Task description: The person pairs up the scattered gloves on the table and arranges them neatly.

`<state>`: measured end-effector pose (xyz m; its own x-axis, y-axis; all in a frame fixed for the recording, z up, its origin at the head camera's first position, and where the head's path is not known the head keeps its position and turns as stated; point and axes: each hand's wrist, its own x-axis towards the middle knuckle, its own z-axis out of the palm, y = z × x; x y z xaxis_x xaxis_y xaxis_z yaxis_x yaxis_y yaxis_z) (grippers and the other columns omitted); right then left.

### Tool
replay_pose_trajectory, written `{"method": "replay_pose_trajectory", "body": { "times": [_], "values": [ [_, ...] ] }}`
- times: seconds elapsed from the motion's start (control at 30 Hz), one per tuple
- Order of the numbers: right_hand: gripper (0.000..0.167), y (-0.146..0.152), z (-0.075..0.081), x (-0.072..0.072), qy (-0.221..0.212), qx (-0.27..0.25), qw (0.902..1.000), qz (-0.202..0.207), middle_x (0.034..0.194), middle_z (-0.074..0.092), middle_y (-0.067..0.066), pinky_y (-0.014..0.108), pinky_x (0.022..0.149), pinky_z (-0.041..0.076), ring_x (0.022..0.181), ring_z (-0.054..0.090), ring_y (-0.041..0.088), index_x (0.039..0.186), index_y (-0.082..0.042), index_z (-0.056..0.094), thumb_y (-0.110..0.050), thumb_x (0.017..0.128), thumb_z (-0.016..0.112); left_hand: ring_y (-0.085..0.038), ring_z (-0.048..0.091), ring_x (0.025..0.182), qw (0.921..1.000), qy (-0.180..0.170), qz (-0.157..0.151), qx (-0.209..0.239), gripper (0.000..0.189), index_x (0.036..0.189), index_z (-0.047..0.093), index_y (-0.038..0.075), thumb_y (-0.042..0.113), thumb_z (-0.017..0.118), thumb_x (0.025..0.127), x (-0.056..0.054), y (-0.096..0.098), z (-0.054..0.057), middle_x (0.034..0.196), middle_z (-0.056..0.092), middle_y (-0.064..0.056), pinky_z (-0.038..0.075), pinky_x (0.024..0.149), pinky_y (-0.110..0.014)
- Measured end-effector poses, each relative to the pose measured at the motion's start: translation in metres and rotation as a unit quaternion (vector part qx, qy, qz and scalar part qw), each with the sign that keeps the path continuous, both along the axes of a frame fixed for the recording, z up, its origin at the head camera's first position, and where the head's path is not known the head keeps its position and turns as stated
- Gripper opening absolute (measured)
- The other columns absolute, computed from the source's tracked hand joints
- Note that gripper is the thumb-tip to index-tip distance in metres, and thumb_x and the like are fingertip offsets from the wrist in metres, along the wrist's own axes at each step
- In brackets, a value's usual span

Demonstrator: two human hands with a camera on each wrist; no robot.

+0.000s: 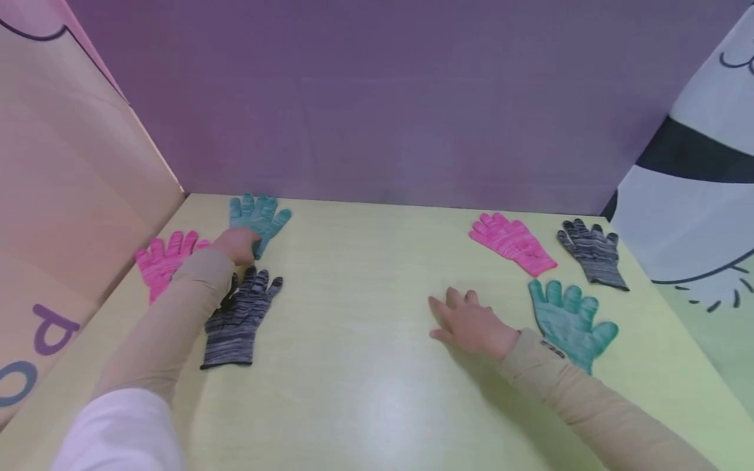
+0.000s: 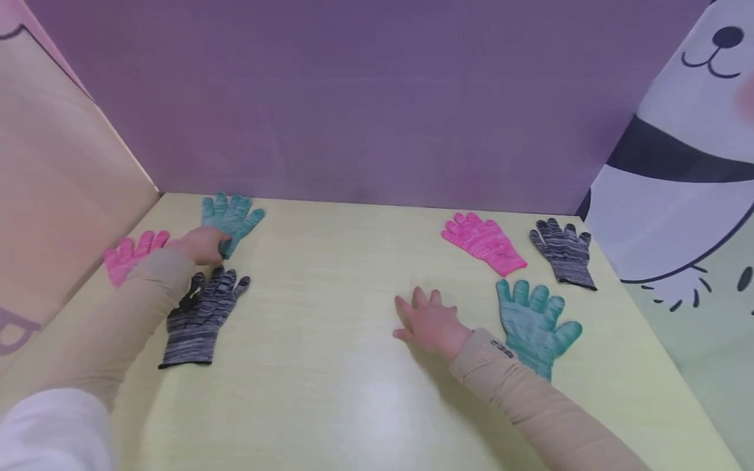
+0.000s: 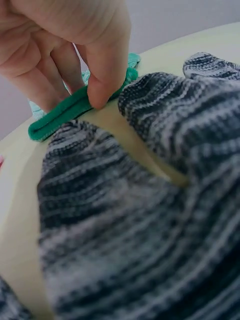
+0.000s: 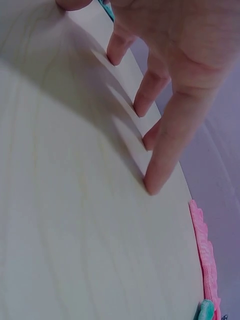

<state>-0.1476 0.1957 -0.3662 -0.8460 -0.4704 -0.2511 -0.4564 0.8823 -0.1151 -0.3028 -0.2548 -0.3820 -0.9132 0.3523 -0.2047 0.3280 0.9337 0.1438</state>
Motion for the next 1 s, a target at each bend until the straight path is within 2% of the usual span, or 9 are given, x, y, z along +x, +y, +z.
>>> {"method": "replay_pose_trajectory", "body": {
  "times": [0.07, 0.2, 0.3, 0.43, 0.57, 0.67, 0.8, 1.0],
  "values": [
    [0.065, 0.0, 0.0, 0.001, -0.005, -0.002, 1.0, -0.001, 0.141, 0.032, 0.034, 0.07, 0.076, 0.046, 0.118, 0.036, 0.062, 0.144, -0.003, 0.035, -0.043, 0.095, 0.051, -0.05, 0.043, 0.122, 0.9989, -0.022, 0.041, -0.005, 0.063, 0.129, 0.049, -0.011, 0.003, 0.061, 0.069, 0.011, 0.008, 0.013, 0.13, 0.05, -0.033, 0.038, 0.102, -0.056],
    [0.064, 0.0, -0.001, 0.0, -0.01, 0.001, 0.9999, -0.006, 0.142, 0.03, 0.035, 0.069, 0.077, 0.046, 0.119, 0.034, 0.063, 0.145, -0.004, 0.034, -0.039, 0.095, 0.052, -0.046, 0.048, 0.118, 0.9979, -0.033, 0.056, 0.005, 0.063, 0.13, 0.048, -0.01, 0.004, 0.058, 0.07, 0.013, 0.011, 0.02, 0.131, 0.048, -0.034, 0.045, 0.093, -0.051],
    [0.063, 0.0, 0.0, -0.001, -0.006, 0.005, 0.9999, -0.006, 0.142, 0.03, 0.035, 0.068, 0.075, 0.047, 0.118, 0.035, 0.063, 0.145, -0.004, 0.034, -0.039, 0.095, 0.052, -0.044, 0.051, 0.113, 0.998, -0.029, 0.055, 0.013, 0.061, 0.129, 0.049, -0.01, 0.003, 0.056, 0.069, 0.013, 0.012, 0.022, 0.13, 0.049, -0.034, 0.047, 0.087, -0.049],
    [0.063, -0.001, 0.001, -0.001, -0.005, 0.007, 1.0, -0.004, 0.141, 0.031, 0.035, 0.07, 0.076, 0.046, 0.118, 0.035, 0.063, 0.144, -0.004, 0.035, -0.039, 0.095, 0.053, -0.045, 0.052, 0.112, 0.9988, -0.018, 0.041, 0.017, 0.058, 0.126, 0.052, -0.01, 0.001, 0.053, 0.069, 0.014, 0.007, 0.021, 0.126, 0.052, -0.033, 0.047, 0.089, -0.051],
    [0.063, -0.003, 0.002, -0.001, -0.008, 0.01, 0.9999, -0.006, 0.143, 0.03, 0.034, 0.071, 0.079, 0.044, 0.12, 0.034, 0.062, 0.145, -0.005, 0.034, -0.039, 0.095, 0.052, -0.043, 0.056, 0.104, 0.9994, -0.01, 0.028, 0.015, 0.058, 0.124, 0.054, -0.009, 0.0, 0.053, 0.067, 0.016, 0.0, 0.021, 0.124, 0.054, -0.032, 0.049, 0.08, -0.047],
    [0.063, -0.005, 0.002, -0.002, -0.007, 0.01, 0.9999, -0.009, 0.144, 0.029, 0.033, 0.072, 0.082, 0.043, 0.122, 0.033, 0.062, 0.146, -0.006, 0.033, -0.04, 0.096, 0.051, -0.045, 0.055, 0.106, 0.9995, -0.011, 0.026, 0.013, 0.059, 0.125, 0.054, -0.008, -0.001, 0.055, 0.066, 0.016, -0.004, 0.023, 0.125, 0.054, -0.032, 0.049, 0.078, -0.047],
    [0.063, -0.006, 0.002, -0.003, -0.004, 0.004, 1.0, -0.008, 0.144, 0.029, 0.034, 0.072, 0.082, 0.042, 0.121, 0.034, 0.062, 0.146, -0.006, 0.033, -0.04, 0.096, 0.051, -0.051, 0.048, 0.116, 0.9996, -0.015, 0.024, 0.008, 0.057, 0.126, 0.053, -0.007, -0.004, 0.052, 0.068, 0.013, -0.008, 0.021, 0.126, 0.052, -0.033, 0.047, 0.085, -0.051],
    [0.064, -0.001, -0.001, -0.002, -0.006, 0.01, 0.9999, -0.012, 0.144, 0.029, 0.034, 0.072, 0.08, 0.043, 0.12, 0.034, 0.062, 0.146, -0.005, 0.033, -0.04, 0.095, 0.051, -0.053, 0.042, 0.121, 0.999, -0.028, 0.027, 0.022, 0.054, 0.126, 0.053, -0.007, -0.006, 0.043, 0.074, 0.011, 0.0, 0.019, 0.128, 0.049, -0.035, 0.042, 0.095, -0.058]
  ]
}}
